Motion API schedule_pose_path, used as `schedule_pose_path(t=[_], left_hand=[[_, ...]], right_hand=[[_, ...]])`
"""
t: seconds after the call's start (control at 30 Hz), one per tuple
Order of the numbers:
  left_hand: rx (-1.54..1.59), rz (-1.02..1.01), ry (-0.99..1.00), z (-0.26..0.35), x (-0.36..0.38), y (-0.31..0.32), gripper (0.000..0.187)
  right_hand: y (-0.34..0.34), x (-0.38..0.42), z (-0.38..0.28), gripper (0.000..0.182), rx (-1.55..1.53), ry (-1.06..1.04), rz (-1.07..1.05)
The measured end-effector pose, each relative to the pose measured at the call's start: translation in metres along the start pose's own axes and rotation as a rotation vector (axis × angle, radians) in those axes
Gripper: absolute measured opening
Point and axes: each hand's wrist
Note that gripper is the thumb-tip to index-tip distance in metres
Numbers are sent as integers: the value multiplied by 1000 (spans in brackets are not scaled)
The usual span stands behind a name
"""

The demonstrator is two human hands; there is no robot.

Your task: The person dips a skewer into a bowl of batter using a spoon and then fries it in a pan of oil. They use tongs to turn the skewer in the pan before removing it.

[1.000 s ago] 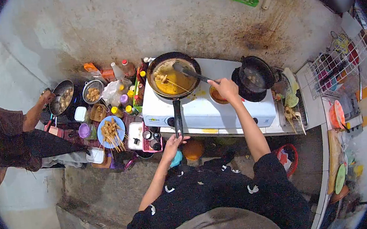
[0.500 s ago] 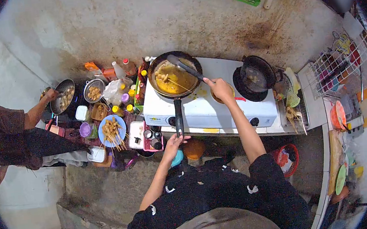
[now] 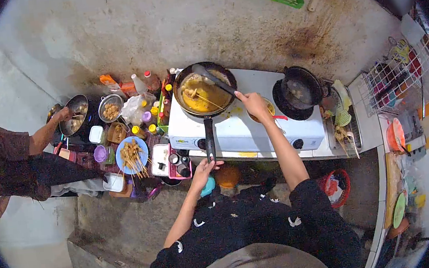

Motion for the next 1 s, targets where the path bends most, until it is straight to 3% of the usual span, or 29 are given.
schedule_pose_path(t=[0.2,0.3,0.53,0.6,0.93,1.0], left_hand=[[32,-4,-10,-3,-2,-1,20],[43,-16,-5,-1,0,-2,20],[1,3,-22,4,2,1,24],[4,-6,-12,2,0,-1,24],[38,-9,-12,1,-2,-1,21],[44,-1,-21,2,1,0,20]], right_hand=[[-1,-6,-4,62,-149,32,-86],[-4,-4,-7,61,10,-67,-46],[-2,-8,-10,60,18,-25,23],[-7,-6,-14,59,30,-40,-94],[7,-22,-16,59,-97,-38,-96],[8,-23,-18,61,-17,-45,-11]])
Point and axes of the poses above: each hand's wrist, its own x-axis away from the middle knuckle, its own y-axis out of the palm, z = x × y, and after that the axes turned 1 degree about -x, right-handed
